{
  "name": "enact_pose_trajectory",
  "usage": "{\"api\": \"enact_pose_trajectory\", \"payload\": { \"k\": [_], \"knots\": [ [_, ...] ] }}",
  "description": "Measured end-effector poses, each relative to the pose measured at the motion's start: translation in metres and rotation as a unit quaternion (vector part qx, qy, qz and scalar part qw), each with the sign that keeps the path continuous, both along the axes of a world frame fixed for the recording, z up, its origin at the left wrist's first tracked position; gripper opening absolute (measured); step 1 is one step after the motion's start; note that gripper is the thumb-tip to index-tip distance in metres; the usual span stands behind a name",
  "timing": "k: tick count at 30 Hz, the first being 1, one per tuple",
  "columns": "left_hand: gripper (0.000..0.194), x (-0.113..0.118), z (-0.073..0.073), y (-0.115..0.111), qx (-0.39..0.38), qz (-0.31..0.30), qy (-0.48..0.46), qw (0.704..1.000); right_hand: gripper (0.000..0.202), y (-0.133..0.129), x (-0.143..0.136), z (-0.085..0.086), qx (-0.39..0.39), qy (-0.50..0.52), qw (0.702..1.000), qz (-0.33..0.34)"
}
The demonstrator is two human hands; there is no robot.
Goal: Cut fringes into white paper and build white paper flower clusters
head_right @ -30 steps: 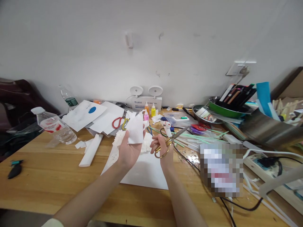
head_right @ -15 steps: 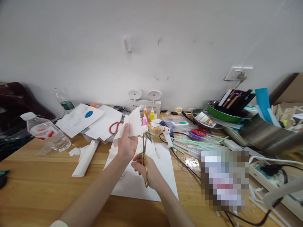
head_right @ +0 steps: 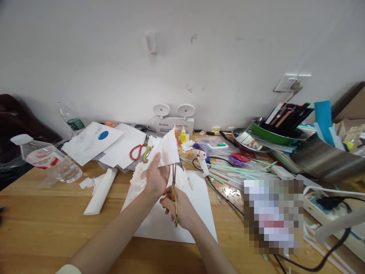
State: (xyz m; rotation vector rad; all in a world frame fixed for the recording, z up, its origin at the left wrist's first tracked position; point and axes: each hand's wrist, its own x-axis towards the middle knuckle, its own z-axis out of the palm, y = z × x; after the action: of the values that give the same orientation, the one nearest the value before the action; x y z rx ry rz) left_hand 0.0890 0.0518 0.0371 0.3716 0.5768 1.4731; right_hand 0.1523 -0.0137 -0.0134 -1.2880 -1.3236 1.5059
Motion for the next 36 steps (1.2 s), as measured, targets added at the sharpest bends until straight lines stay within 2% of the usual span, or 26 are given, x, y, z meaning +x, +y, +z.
{"api": "enact_pose_trajectory", "payload": {
  "k": [4, 9, 20, 27, 33, 36],
  "knots": [
    [0.026, 0.0, 0.0, 0.003, 0.025, -0.021, -0.008, 0.999, 0.017, 0.002, 0.003, -0.002, -0.014, -0.007, 1.0, -0.016],
    [0.028, -0.002, -0.003, 0.009, 0.036, 0.024, 0.004, 0.999, 0.016, 0.001, 0.004, 0.0, -0.012, -0.034, 0.999, -0.032],
    [0.027, -0.001, -0.014, 0.009, 0.042, -0.037, 0.012, 0.998, 0.022, 0.003, 0.003, -0.001, -0.026, -0.045, 0.997, -0.05],
    [0.028, 0.005, -0.02, 0.007, 0.017, -0.045, 0.005, 0.999, 0.024, 0.005, 0.004, 0.001, -0.042, -0.037, 0.995, -0.077],
    [0.028, 0.006, -0.022, 0.006, 0.003, -0.08, -0.005, 0.997, 0.022, 0.006, 0.004, -0.001, -0.051, -0.019, 0.994, -0.096],
    [0.028, 0.006, -0.021, 0.006, 0.006, -0.076, -0.006, 0.997, 0.021, 0.006, 0.004, 0.0, -0.042, -0.02, 0.992, -0.113]
  ]
}}
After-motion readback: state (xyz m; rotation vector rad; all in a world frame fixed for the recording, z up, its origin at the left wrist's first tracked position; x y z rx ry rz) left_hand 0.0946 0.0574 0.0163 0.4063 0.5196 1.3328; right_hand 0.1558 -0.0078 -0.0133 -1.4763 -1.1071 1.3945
